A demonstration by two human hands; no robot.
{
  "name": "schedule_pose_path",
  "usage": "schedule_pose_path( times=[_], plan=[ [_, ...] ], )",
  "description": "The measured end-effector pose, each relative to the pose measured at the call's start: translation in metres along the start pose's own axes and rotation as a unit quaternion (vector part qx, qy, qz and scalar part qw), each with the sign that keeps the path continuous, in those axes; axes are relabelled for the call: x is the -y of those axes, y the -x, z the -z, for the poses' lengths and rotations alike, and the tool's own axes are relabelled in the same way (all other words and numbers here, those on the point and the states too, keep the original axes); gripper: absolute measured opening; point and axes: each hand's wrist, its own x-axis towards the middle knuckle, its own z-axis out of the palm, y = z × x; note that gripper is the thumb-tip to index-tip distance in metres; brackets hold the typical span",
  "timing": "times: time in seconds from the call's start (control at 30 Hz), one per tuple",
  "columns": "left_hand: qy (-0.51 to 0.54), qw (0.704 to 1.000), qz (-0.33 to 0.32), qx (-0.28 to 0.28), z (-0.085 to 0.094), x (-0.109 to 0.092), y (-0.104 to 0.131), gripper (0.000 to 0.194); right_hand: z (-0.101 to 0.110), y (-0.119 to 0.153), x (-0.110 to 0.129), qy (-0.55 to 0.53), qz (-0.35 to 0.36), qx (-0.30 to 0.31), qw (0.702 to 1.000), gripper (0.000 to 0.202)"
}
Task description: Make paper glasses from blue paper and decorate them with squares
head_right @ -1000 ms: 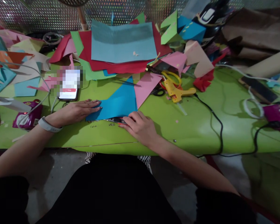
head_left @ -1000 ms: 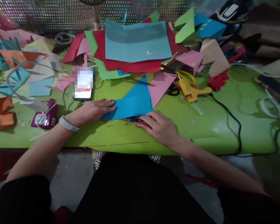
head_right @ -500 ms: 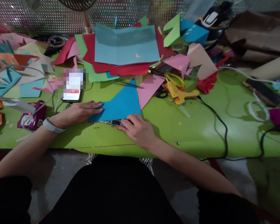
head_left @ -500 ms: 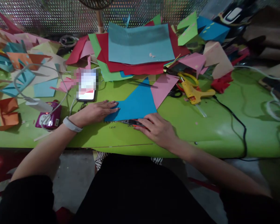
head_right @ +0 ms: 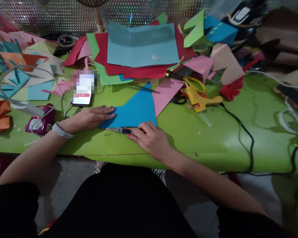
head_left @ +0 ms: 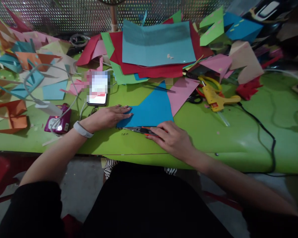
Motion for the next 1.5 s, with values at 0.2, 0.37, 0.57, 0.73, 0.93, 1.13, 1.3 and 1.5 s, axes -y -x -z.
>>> schedule_pose_path(
  times=[0.2,0.37,0.57,0.73,0.93,1.13,1.3,1.5],
  plan=[
    [0.005,1.000,0.000,0.002,-0.002,0.002,0.001,0.051,-0.005,-0.009,0.002,-0.001,0.003,0.000,1.000,0.027],
    [0.000,1.000,0.002,-0.002,-0.003,0.005,0.002,0.049,-0.008,-0.012,0.008,-0.048,0.053,-0.003,0.997,0.027],
    [-0.030,0.998,0.031,-0.039,0.004,-0.006,0.000,0.042,0.009,-0.003,0.001,-0.042,0.103,-0.034,0.993,0.023],
    [-0.108,0.980,0.149,-0.077,0.006,-0.014,-0.007,0.074,0.039,0.045,-0.052,0.055,-0.031,-0.082,0.995,0.016],
    [-0.028,0.978,0.188,-0.088,0.009,-0.012,-0.014,0.047,0.058,0.111,-0.110,0.141,-0.156,-0.077,0.975,0.018],
    [-0.018,0.968,0.229,-0.102,0.019,-0.006,-0.022,0.057,0.064,0.107,-0.120,0.164,-0.172,-0.044,0.970,0.024],
    [0.096,0.952,0.285,0.051,0.044,0.002,-0.036,0.051,0.063,0.076,-0.117,0.110,-0.094,-0.039,0.989,0.020],
    [0.139,0.965,0.222,-0.022,0.071,-0.033,-0.045,0.030,0.062,0.040,-0.108,-0.118,-0.124,-0.063,0.983,0.054]
  ],
)
